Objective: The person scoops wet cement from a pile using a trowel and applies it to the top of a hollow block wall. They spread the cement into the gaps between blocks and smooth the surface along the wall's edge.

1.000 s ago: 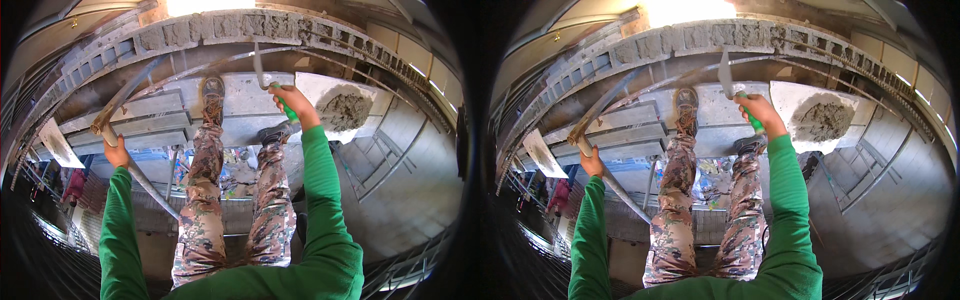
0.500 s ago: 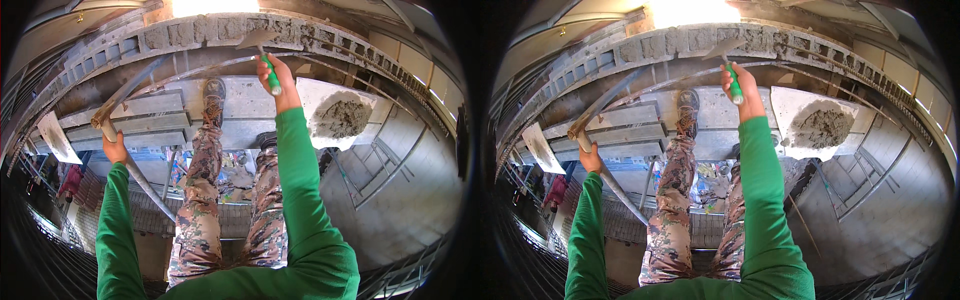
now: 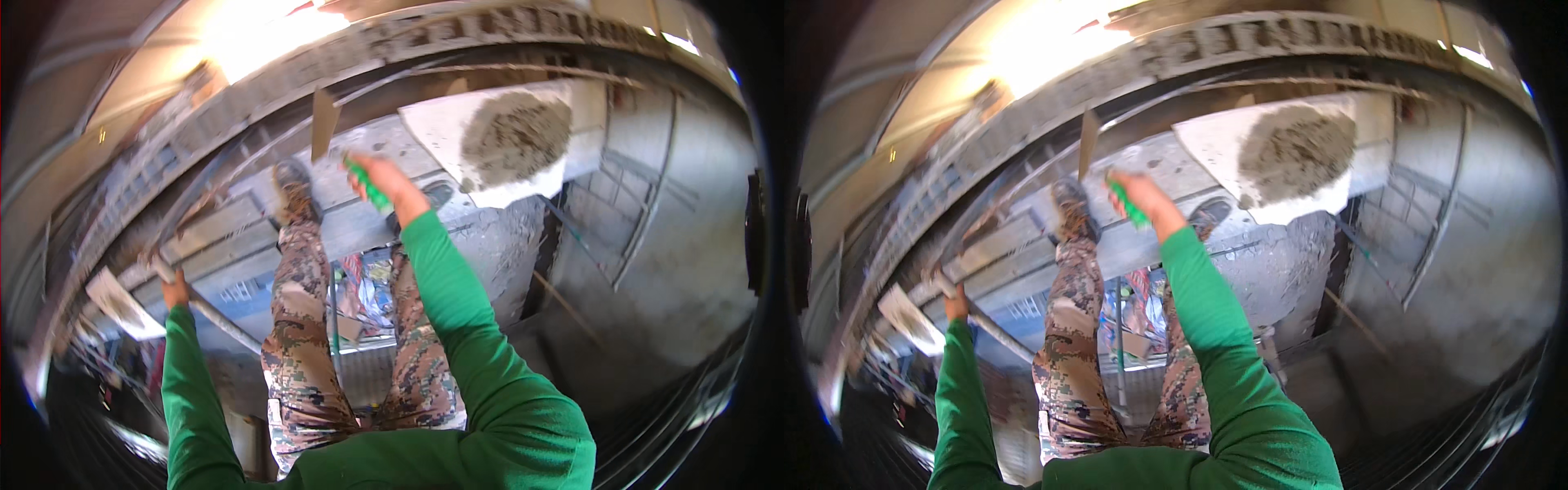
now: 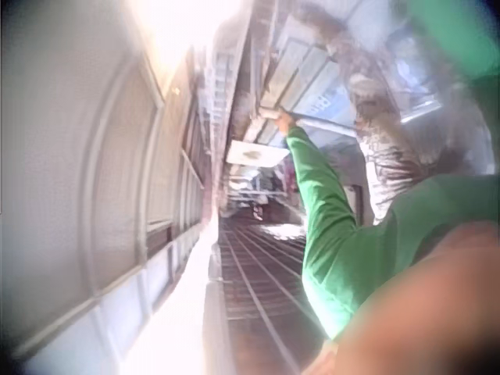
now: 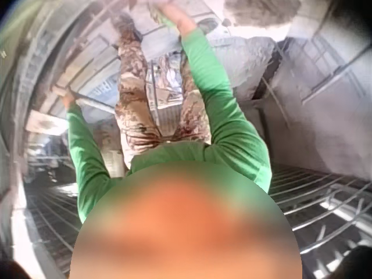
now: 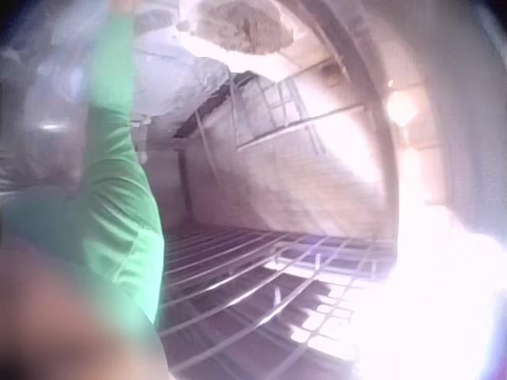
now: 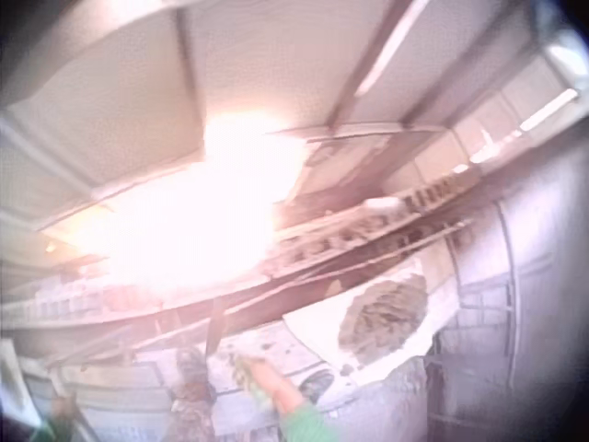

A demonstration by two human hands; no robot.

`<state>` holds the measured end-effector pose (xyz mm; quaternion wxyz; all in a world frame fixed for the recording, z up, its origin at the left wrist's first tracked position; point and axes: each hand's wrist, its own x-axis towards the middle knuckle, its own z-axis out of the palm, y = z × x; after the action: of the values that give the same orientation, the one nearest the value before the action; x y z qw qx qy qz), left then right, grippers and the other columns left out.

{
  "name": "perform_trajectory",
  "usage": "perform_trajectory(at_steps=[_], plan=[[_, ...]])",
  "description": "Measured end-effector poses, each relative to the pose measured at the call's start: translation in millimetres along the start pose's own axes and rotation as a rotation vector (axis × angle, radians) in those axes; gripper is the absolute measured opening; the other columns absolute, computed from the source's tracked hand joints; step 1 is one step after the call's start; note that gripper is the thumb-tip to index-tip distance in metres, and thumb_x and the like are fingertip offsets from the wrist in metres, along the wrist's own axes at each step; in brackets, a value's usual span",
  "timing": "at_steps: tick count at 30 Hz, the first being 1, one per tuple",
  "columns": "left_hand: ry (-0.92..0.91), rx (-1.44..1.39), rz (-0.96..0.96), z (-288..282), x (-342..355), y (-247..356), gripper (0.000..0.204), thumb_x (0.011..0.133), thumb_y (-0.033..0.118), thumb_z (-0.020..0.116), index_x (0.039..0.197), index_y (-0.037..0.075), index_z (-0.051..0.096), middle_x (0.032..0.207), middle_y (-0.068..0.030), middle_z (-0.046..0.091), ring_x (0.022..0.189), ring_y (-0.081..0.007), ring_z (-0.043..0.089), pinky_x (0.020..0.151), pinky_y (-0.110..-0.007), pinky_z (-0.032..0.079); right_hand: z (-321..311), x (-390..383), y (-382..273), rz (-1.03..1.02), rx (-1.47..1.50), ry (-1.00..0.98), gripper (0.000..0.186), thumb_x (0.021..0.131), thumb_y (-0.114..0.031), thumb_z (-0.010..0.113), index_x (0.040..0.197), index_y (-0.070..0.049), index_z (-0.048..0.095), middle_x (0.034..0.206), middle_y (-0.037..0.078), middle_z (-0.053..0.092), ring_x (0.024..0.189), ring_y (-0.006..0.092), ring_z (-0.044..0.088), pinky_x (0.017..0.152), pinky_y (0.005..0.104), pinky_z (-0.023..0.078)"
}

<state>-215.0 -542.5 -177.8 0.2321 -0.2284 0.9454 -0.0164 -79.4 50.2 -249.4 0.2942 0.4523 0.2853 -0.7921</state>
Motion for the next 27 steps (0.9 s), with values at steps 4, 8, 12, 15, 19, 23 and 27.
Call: perform_trajectory(at_steps=[4,8,12,15,19,23,27], plan=[[0.101,0.265,0.159,5.9,-68.3,42.3,0.061,0.078,0.037,0.069,0.118,-0.005,0.050,0.112,-0.0269,0.059,0.104,-0.0402,0.059,0.091,-0.046,0.045,-91.7,-93.2,71.0,-0.363,-0.452,0.331,0.020,0.091,-0.023,0.058,0.084,-0.004,0.058,0.064,0.004,0.057,0.049,0.0135,0.053,0.045,0.0294,0.044],[-0.187,0.149,0.377,37.4,-165.2,89.1,0.042,0.080,0.028,0.070,0.107,-0.001,0.056,0.093,-0.0182,0.063,0.083,-0.0304,0.061,0.079,-0.039,0.048,-202.1,-121.7,139.9,-0.173,0.285,0.456,0.022,0.088,-0.021,0.062,0.075,-0.006,0.054,0.062,0.004,0.055,0.051,0.0135,0.054,0.043,0.0305,0.044],[-0.514,0.071,0.669,48.7,-251.8,183.1,0.021,0.082,0.020,0.066,0.090,0.000,0.062,0.082,-0.0125,0.063,0.080,-0.0249,0.061,0.076,-0.034,0.048,-316.2,-113.7,207.1,-0.148,0.455,0.932,0.024,0.084,-0.023,0.066,0.073,-0.004,0.056,0.062,0.007,0.057,0.053,0.0175,0.057,0.047,0.0355,0.047],[-0.516,0.215,0.726,64.7,-264.3,219.0,0.019,0.080,0.017,0.066,0.088,0.000,0.061,0.082,-0.0123,0.062,0.081,-0.0230,0.061,0.076,-0.033,0.047,-424.8,-89.4,266.9,-0.266,0.057,1.380,0.027,0.080,-0.024,0.067,0.080,0.002,0.060,0.070,0.019,0.064,0.064,0.0348,0.063,0.062,0.0463,0.049],[-0.628,0.314,0.616,86.6,-251.2,218.7,0.019,0.080,0.016,0.066,0.087,-0.001,0.060,0.081,-0.0113,0.061,0.082,-0.0217,0.059,0.077,-0.033,0.047,-600.2,-72.1,304.6,-0.271,-0.202,1.601,0.029,0.085,-0.028,0.065,0.080,0.001,0.060,0.058,0.013,0.061,0.048,0.0250,0.061,0.046,0.0384,0.048],[-0.702,0.292,0.665,85.3,-278.1,252.5,0.012,0.084,0.013,0.063,0.086,0.001,0.060,0.083,-0.0082,0.062,0.083,-0.0187,0.060,0.078,-0.031,0.047,-725.5,-93.5,241.5,-0.129,-0.406,1.608,0.045,0.083,-0.041,0.065,0.077,0.004,0.065,0.064,0.018,0.065,0.058,0.0293,0.067,0.058,0.0430,0.052],[-0.645,0.474,0.579,87.8,-287.2,286.1,0.010,0.086,0.009,0.061,0.088,0.001,0.057,0.084,-0.0059,0.062,0.082,-0.0158,0.058,0.076,-0.030,0.047,-776.2,-119.8,144.5,-0.080,-0.759,1.395,0.050,0.082,-0.046,0.058,0.087,0.004,0.067,0.080,0.025,0.067,0.077,0.0395,0.067,0.071,0.0467,0.052]])
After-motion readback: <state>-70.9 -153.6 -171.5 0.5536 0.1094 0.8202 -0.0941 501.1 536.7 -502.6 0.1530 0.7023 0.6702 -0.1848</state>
